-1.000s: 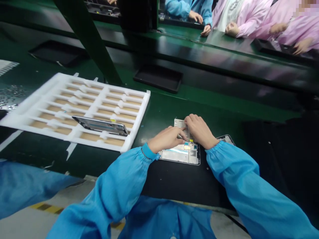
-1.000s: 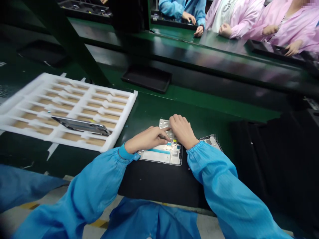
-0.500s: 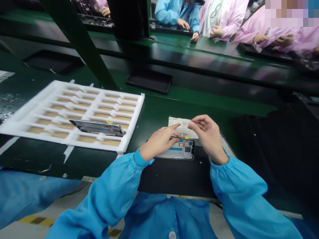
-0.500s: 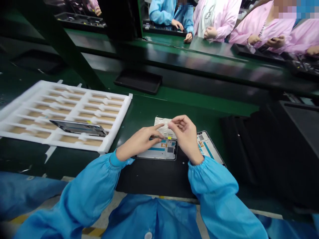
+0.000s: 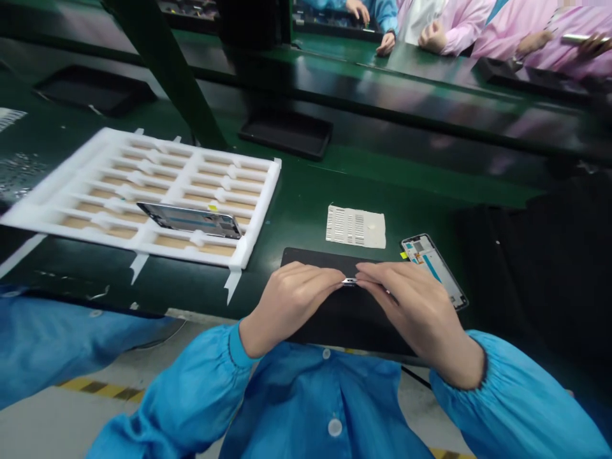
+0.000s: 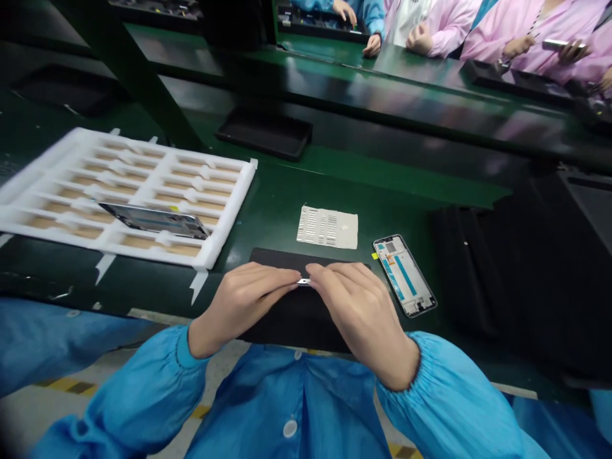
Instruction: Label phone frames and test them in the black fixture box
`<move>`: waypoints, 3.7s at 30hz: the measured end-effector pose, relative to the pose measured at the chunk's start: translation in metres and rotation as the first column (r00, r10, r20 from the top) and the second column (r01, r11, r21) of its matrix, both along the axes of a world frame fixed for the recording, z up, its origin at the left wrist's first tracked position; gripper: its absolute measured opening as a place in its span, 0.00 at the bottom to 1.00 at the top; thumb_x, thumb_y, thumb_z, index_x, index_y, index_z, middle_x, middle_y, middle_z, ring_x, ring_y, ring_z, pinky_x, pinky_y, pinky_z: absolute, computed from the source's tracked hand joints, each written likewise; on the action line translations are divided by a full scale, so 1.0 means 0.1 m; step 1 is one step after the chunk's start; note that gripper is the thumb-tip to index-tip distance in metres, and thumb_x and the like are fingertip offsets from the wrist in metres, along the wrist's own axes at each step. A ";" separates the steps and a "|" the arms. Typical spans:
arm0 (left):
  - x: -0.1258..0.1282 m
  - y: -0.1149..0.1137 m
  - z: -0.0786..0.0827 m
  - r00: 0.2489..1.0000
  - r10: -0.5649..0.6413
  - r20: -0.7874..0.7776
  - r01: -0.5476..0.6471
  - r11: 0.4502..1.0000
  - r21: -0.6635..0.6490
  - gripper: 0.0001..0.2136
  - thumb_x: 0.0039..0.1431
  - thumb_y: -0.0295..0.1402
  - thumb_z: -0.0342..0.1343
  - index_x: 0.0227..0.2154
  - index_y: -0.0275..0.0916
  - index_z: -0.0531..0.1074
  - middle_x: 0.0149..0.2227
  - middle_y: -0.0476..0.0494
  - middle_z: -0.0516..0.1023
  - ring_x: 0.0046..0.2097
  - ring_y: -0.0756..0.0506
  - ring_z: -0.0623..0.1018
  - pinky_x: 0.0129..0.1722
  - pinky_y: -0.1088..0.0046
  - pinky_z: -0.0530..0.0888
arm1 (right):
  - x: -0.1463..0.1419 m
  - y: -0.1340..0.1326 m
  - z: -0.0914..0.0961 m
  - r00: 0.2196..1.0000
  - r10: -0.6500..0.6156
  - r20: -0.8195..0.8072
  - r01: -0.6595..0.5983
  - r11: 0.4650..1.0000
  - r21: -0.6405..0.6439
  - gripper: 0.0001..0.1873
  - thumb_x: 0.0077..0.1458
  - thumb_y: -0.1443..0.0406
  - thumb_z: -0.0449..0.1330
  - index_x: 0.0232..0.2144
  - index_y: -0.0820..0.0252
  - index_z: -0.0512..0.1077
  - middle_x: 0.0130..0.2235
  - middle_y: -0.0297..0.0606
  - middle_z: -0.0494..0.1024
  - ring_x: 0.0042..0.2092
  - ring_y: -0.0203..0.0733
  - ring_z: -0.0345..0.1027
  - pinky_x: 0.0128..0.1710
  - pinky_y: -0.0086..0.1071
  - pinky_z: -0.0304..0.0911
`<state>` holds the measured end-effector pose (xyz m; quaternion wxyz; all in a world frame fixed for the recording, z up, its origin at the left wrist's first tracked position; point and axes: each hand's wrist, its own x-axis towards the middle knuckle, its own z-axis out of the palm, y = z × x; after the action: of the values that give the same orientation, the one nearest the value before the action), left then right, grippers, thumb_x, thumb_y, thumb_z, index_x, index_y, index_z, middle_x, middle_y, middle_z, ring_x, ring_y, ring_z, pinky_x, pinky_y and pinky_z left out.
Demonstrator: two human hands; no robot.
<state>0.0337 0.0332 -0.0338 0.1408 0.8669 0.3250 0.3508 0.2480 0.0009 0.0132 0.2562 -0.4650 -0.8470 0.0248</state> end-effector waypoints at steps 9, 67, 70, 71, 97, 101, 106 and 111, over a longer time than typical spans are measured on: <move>0.00 -0.07 -0.02 0.999 -0.015 0.043 0.015 1.000 -0.005 0.05 0.66 0.27 0.55 0.42 0.38 0.74 0.40 0.49 0.83 0.40 0.49 0.82 0.40 0.73 0.72 | -0.10 -0.01 0.07 0.981 0.058 0.186 -0.044 0.996 -0.081 0.08 0.62 0.73 0.55 0.41 0.63 0.72 0.40 0.46 0.80 0.39 0.49 0.75 0.35 0.39 0.70; -1.80 -1.52 -0.14 0.628 0.765 0.143 -0.755 0.644 -0.124 0.19 0.61 0.31 0.60 0.54 0.46 0.70 0.69 0.42 0.51 0.66 0.34 0.63 0.61 0.51 0.70 | -3.70 1.19 -0.51 0.926 0.109 -0.360 -0.228 0.924 -0.307 0.06 0.59 0.71 0.51 0.37 0.59 0.66 0.42 0.42 0.73 0.45 0.45 0.65 0.48 0.37 0.59; -1.78 -1.44 -0.17 0.656 0.743 0.135 -0.729 0.669 -0.144 0.18 0.62 0.29 0.59 0.54 0.48 0.70 0.69 0.44 0.51 0.66 0.35 0.63 0.61 0.52 0.70 | -3.82 1.22 -0.55 0.933 0.100 -0.345 -0.223 0.914 -0.339 0.05 0.60 0.70 0.53 0.39 0.59 0.68 0.42 0.42 0.74 0.46 0.45 0.67 0.48 0.37 0.60; -1.76 -1.42 -0.17 0.665 0.735 0.135 -0.720 0.678 -0.146 0.18 0.62 0.29 0.59 0.54 0.48 0.70 0.69 0.44 0.51 0.66 0.35 0.63 0.61 0.52 0.71 | -3.84 1.22 -0.56 0.934 0.096 -0.343 -0.222 0.910 -0.349 0.05 0.61 0.69 0.54 0.39 0.59 0.68 0.43 0.42 0.74 0.46 0.45 0.67 0.48 0.37 0.60; -0.15 -0.31 -0.13 0.963 -0.165 0.214 0.203 0.964 -0.170 0.10 0.67 0.25 0.52 0.46 0.42 0.74 0.51 0.45 0.76 0.51 0.45 0.76 0.51 0.66 0.75 | 1.93 -0.76 0.46 0.321 -0.936 0.141 0.824 0.350 0.445 0.18 0.55 0.43 0.53 0.38 0.44 0.72 0.33 0.44 0.72 0.43 0.72 0.71 0.31 0.62 0.63; -0.05 -0.29 -0.14 0.969 -0.207 0.133 0.234 0.943 -0.238 0.09 0.68 0.28 0.51 0.46 0.43 0.73 0.53 0.45 0.76 0.52 0.44 0.75 0.52 0.64 0.74 | 1.89 -0.81 0.37 0.319 -0.947 0.038 0.857 0.305 0.416 0.14 0.59 0.47 0.50 0.41 0.39 0.70 0.34 0.46 0.69 0.49 0.72 0.67 0.37 0.63 0.60; 0.02 -0.27 -0.13 0.970 -0.243 0.007 0.230 0.910 -0.346 0.09 0.68 0.30 0.51 0.47 0.44 0.73 0.56 0.45 0.73 0.56 0.43 0.74 0.56 0.59 0.73 | 1.37 0.01 0.40 0.489 -0.872 -0.023 0.800 0.438 0.411 0.15 0.60 0.52 0.50 0.43 0.48 0.71 0.41 0.52 0.72 0.50 0.65 0.64 0.48 0.59 0.58; 0.02 -0.30 -0.09 0.979 -0.193 -0.062 0.158 0.918 -0.365 0.10 0.67 0.30 0.52 0.47 0.44 0.74 0.57 0.45 0.73 0.56 0.43 0.74 0.57 0.60 0.73 | 0.80 1.44 -0.06 0.723 -0.691 0.004 0.675 0.708 0.206 0.14 0.61 0.62 0.49 0.43 0.63 0.71 0.46 0.54 0.73 0.49 0.57 0.64 0.50 0.50 0.59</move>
<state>0.0357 0.0036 -0.0426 0.3113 0.8684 0.3106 0.2292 0.3283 0.1446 0.0075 0.2560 -0.7193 -0.6228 -0.1712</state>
